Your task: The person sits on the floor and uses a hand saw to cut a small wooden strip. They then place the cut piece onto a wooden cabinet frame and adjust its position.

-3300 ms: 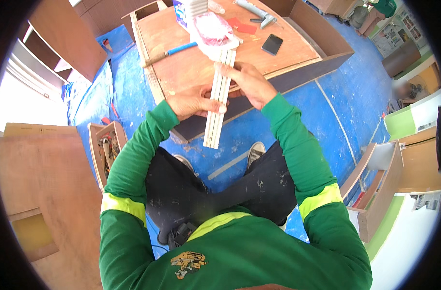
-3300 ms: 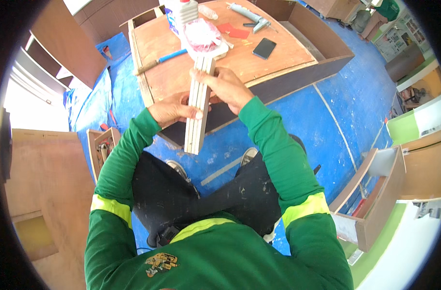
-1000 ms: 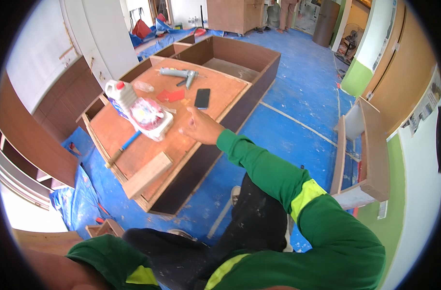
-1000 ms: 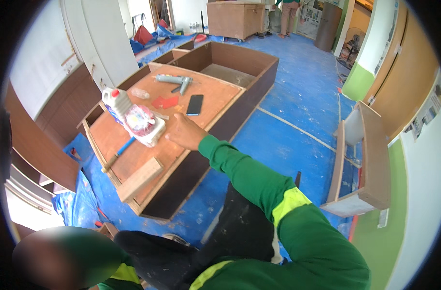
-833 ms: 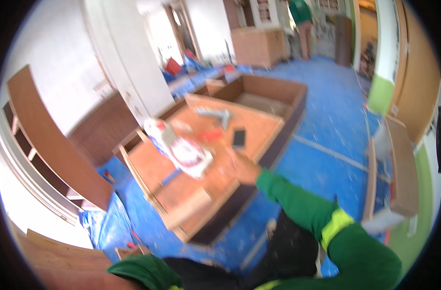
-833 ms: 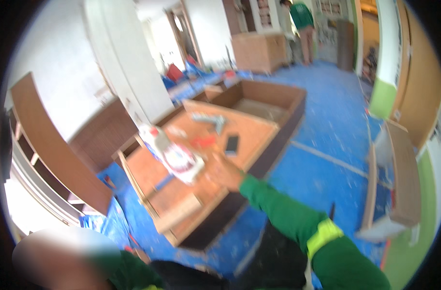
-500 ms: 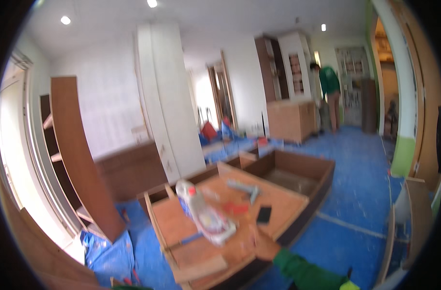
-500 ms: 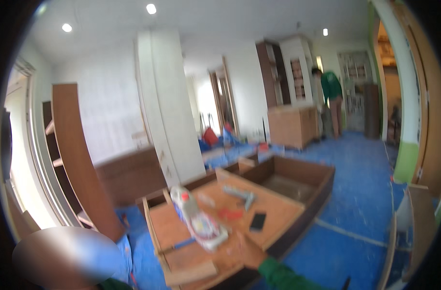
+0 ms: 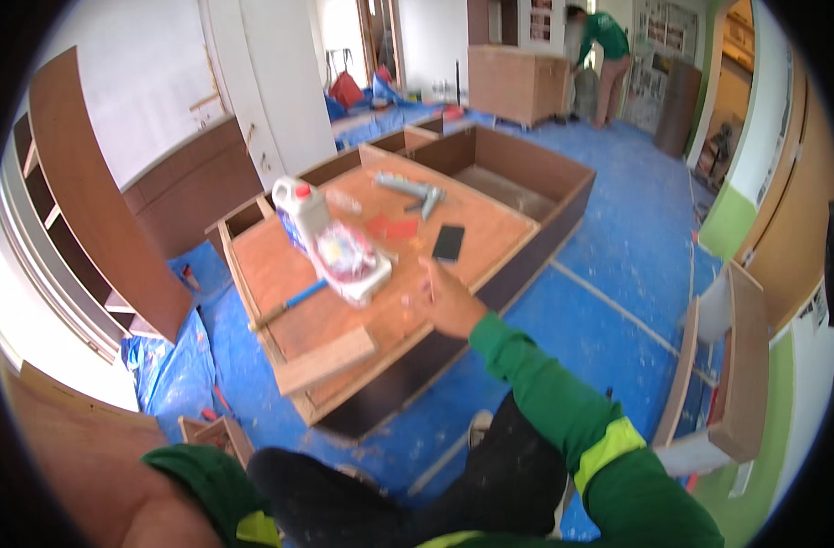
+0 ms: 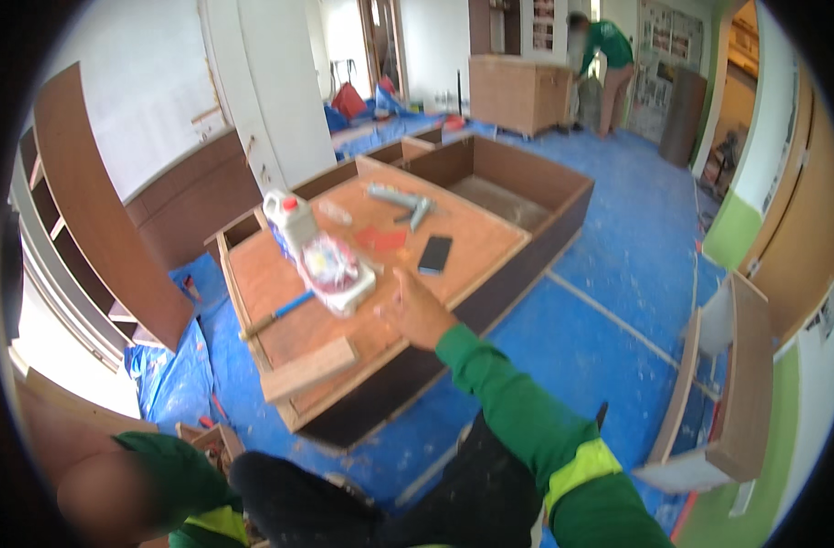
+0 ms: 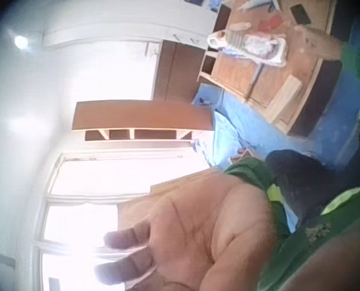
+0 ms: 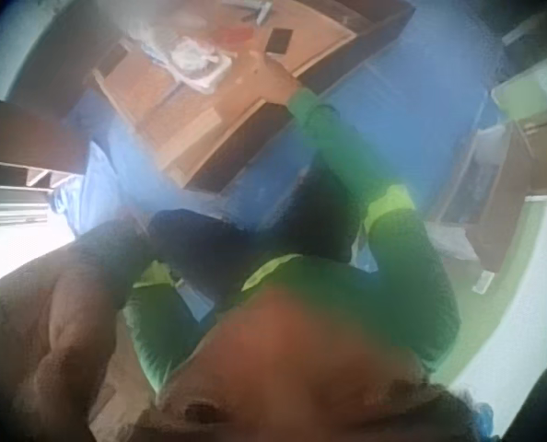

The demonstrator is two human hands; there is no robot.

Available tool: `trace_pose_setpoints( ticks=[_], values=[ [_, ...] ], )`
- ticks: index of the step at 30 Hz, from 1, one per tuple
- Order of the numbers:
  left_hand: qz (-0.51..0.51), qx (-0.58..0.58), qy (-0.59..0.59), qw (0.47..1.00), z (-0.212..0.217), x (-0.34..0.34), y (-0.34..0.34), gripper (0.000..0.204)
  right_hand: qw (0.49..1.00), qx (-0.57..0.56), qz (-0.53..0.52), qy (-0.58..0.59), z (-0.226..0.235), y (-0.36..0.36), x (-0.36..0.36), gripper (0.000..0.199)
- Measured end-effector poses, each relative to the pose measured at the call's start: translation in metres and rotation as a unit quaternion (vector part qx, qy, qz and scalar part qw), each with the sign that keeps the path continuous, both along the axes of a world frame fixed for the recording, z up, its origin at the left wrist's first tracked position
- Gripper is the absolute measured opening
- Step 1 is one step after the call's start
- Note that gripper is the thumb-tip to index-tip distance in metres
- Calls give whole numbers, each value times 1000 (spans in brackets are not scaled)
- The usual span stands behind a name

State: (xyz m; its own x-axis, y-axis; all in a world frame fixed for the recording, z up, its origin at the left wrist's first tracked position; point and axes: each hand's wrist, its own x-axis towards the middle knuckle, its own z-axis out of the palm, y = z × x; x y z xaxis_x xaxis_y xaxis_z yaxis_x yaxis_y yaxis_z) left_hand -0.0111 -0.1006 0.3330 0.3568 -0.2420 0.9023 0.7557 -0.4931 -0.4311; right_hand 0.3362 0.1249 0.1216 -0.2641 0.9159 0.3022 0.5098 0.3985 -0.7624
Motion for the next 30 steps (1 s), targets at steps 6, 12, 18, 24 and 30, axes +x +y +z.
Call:
trace_pose_setpoints(
  ticks=[6, 12, 18, 24, 30],
  values=[
    [84, 24, -38, 996, -9, -6, 29, 40, 1000, -16, 16, 12, 7, -4, -15, 92],
    [-108, -495, -130, 852, -107, 23, 147, 23, 999, -23, 31, -2, -3, 3, -12, 81],
    [-46, -696, 25, 716, -242, -22, 198, 37, 983, -30, 146, -110, -17, 8, -26, 47],
    [18, -656, 214, 724, -260, -9, 195, 67, 973, -65, 166, -148, -48, 15, -27, 41],
    [60, -671, 140, 726, -281, -6, 197, 95, 914, -242, 193, -261, -61, 27, -13, 42]
  ],
)
